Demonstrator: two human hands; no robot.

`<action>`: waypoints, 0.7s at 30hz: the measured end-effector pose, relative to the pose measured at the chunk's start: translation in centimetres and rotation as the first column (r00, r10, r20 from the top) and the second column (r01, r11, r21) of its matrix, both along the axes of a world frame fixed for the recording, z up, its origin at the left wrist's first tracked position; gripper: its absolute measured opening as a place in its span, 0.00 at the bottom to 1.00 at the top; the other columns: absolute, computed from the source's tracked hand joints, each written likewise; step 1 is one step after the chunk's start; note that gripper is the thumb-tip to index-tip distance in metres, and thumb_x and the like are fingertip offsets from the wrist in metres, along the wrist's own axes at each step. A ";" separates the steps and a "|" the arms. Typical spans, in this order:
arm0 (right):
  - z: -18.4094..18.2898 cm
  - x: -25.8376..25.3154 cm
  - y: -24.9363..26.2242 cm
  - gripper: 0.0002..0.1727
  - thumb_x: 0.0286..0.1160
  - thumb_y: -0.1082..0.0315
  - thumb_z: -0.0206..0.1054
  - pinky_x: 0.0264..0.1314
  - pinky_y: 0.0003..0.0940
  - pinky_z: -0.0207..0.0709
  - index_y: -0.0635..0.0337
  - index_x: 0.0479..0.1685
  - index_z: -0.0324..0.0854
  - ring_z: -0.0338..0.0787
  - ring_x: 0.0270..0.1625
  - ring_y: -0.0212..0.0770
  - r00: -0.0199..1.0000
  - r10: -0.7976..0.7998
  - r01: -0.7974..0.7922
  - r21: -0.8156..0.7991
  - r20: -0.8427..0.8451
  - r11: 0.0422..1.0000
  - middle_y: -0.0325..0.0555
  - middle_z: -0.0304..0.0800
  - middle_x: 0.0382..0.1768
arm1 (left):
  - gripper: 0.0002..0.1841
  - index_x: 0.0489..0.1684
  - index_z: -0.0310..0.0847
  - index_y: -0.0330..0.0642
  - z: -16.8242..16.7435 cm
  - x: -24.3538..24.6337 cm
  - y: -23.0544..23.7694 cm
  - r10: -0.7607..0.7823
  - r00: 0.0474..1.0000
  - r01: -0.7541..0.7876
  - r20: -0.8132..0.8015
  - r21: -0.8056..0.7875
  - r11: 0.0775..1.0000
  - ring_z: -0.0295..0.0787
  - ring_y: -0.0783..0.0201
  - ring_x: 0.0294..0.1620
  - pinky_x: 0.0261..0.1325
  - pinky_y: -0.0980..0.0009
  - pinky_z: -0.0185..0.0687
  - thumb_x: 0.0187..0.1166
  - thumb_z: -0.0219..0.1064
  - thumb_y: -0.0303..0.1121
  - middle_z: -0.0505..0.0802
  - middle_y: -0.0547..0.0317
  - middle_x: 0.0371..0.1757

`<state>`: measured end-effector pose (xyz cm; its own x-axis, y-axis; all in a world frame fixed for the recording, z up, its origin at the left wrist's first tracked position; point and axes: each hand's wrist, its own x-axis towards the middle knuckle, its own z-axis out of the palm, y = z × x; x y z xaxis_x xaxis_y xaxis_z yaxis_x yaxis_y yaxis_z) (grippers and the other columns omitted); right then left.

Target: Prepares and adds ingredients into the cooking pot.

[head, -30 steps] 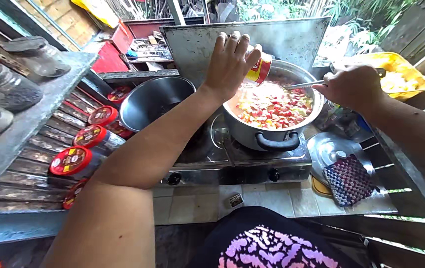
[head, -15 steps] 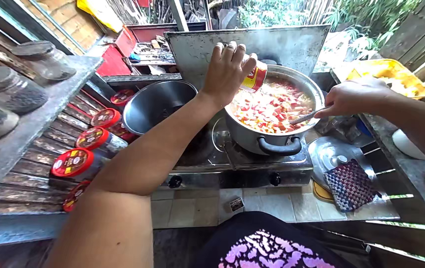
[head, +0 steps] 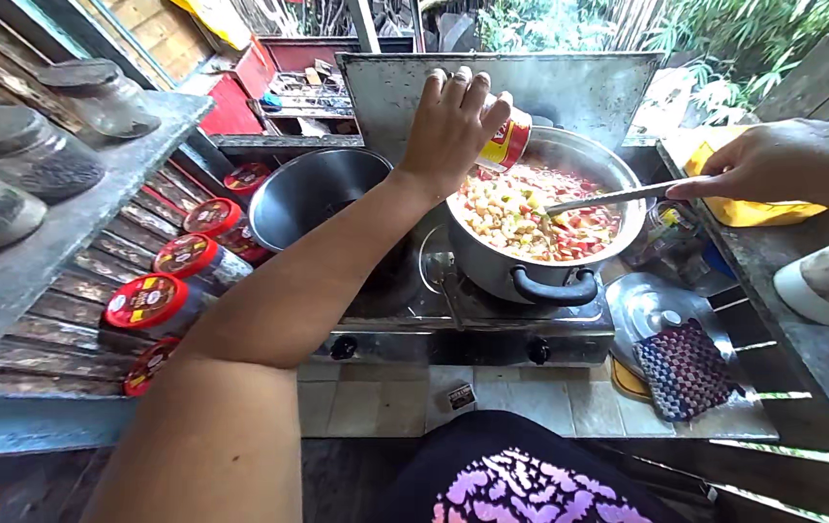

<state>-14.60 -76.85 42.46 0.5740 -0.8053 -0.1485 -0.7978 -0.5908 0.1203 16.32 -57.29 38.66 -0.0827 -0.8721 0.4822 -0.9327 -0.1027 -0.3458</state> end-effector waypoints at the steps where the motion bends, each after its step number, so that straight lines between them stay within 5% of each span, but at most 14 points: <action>1: 0.1 0.1 0.5 0.26 0.76 0.39 0.70 0.43 0.79 0.73 0.54 0.33 0.91 0.88 0.48 0.74 1.000 -0.018 0.019 -0.059 0.020 0.998 0.66 0.91 0.36 | 0.30 0.75 0.76 0.44 0.0 0.0 0.0 0.000 1.000 0.000 -0.003 -0.003 1.000 0.76 0.32 0.77 0.77 0.37 0.64 0.69 0.70 0.17 0.84 0.33 0.71; 6: -1.5 0.5 1.8 0.27 0.81 0.44 0.67 0.35 0.77 0.72 0.65 0.37 0.86 0.89 0.43 0.81 0.987 0.109 -0.054 -0.384 0.122 0.922 0.75 0.88 0.36 | 0.30 0.75 0.76 0.44 0.2 -0.2 0.0 0.003 1.000 -0.003 -0.005 0.011 1.000 0.76 0.31 0.77 0.76 0.37 0.65 0.70 0.69 0.16 0.84 0.32 0.70; 11: -4.6 0.6 -0.2 0.21 0.88 0.55 0.63 0.59 0.73 0.72 0.71 0.48 0.83 0.87 0.53 0.77 0.934 0.341 -0.211 -0.602 0.108 0.770 0.75 0.87 0.44 | 0.27 0.74 0.76 0.44 -0.1 -0.3 -0.2 -0.009 0.999 0.009 0.035 -0.001 1.000 0.78 0.32 0.76 0.74 0.38 0.67 0.73 0.67 0.17 0.84 0.32 0.70; 15: -6.5 0.8 -1.3 0.20 0.91 0.59 0.58 0.57 0.72 0.71 0.72 0.51 0.81 0.86 0.53 0.78 0.933 0.358 -0.255 -0.627 0.040 0.736 0.76 0.86 0.45 | 0.27 0.73 0.76 0.44 -0.1 -0.8 -0.3 -0.012 0.998 0.011 0.055 0.020 1.000 0.77 0.33 0.76 0.74 0.39 0.67 0.73 0.65 0.15 0.83 0.33 0.70; 21: -6.4 0.5 -0.6 0.14 0.87 0.66 0.63 0.56 0.65 0.76 0.74 0.43 0.81 0.89 0.49 0.72 0.912 0.397 -0.384 -0.548 -0.101 0.743 0.71 0.86 0.39 | 0.26 0.72 0.76 0.44 -0.1 -1.0 -0.5 -0.013 0.998 0.012 0.061 0.011 1.000 0.78 0.33 0.76 0.74 0.40 0.68 0.73 0.65 0.16 0.84 0.33 0.70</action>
